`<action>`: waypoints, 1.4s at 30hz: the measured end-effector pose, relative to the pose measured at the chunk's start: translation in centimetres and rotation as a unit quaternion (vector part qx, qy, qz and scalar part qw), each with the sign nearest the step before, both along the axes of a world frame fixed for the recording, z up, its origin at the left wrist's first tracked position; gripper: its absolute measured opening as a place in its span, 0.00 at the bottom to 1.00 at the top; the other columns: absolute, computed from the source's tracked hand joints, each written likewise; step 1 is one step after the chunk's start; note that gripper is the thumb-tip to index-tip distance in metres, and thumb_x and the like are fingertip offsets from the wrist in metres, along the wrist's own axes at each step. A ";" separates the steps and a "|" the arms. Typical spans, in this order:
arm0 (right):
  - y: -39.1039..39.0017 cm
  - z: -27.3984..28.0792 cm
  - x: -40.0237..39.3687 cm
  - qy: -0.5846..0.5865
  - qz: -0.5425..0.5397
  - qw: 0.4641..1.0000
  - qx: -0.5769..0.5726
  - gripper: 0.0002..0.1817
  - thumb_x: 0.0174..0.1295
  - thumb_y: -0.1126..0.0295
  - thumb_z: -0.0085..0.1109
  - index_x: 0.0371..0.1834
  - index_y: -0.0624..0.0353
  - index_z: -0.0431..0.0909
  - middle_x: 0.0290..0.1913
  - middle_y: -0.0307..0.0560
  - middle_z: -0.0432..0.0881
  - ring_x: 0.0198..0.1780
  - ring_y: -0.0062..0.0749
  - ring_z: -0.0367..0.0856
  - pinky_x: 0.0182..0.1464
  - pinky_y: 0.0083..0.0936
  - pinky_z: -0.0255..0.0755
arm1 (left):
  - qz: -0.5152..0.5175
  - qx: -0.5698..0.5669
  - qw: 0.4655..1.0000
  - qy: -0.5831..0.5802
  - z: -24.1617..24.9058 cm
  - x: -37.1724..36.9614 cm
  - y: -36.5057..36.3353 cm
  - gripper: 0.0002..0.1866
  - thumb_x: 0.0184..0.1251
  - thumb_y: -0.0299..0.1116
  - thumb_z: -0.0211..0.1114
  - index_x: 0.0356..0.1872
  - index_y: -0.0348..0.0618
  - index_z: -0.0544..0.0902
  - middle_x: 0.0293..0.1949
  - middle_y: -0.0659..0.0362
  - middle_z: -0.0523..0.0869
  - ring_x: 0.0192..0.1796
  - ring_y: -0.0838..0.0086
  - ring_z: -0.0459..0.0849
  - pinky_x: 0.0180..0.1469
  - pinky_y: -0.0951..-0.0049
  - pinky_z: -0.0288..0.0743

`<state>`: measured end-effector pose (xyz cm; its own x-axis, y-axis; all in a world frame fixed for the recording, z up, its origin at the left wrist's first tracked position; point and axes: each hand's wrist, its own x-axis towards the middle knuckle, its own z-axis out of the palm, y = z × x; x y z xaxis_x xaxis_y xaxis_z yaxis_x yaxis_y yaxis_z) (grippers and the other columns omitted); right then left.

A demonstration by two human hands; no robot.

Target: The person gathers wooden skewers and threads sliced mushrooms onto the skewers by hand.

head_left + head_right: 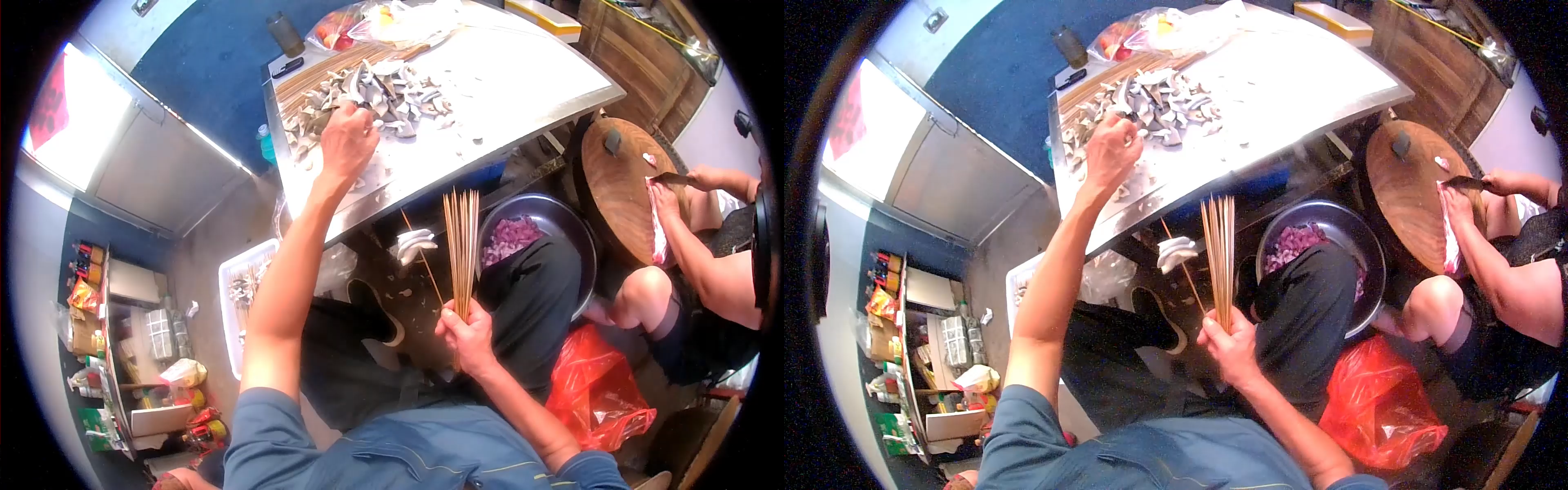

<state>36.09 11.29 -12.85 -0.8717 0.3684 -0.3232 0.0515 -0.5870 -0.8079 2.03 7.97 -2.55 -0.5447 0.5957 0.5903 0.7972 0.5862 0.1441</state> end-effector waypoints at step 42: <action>-2.2 1.2 0.2 0.020 0.047 0.999 -0.009 0.05 0.65 0.71 0.56 0.40 0.59 0.73 0.23 0.39 0.78 0.17 0.13 0.65 0.18 0.10 0.56 | -0.143 0.418 0.676 -0.590 -3.0 13.4 -9.1 0.06 0.59 0.22 0.66 0.34 0.38 0.77 0.35 0.54 0.84 0.36 0.72 0.84 0.42 0.72 0.80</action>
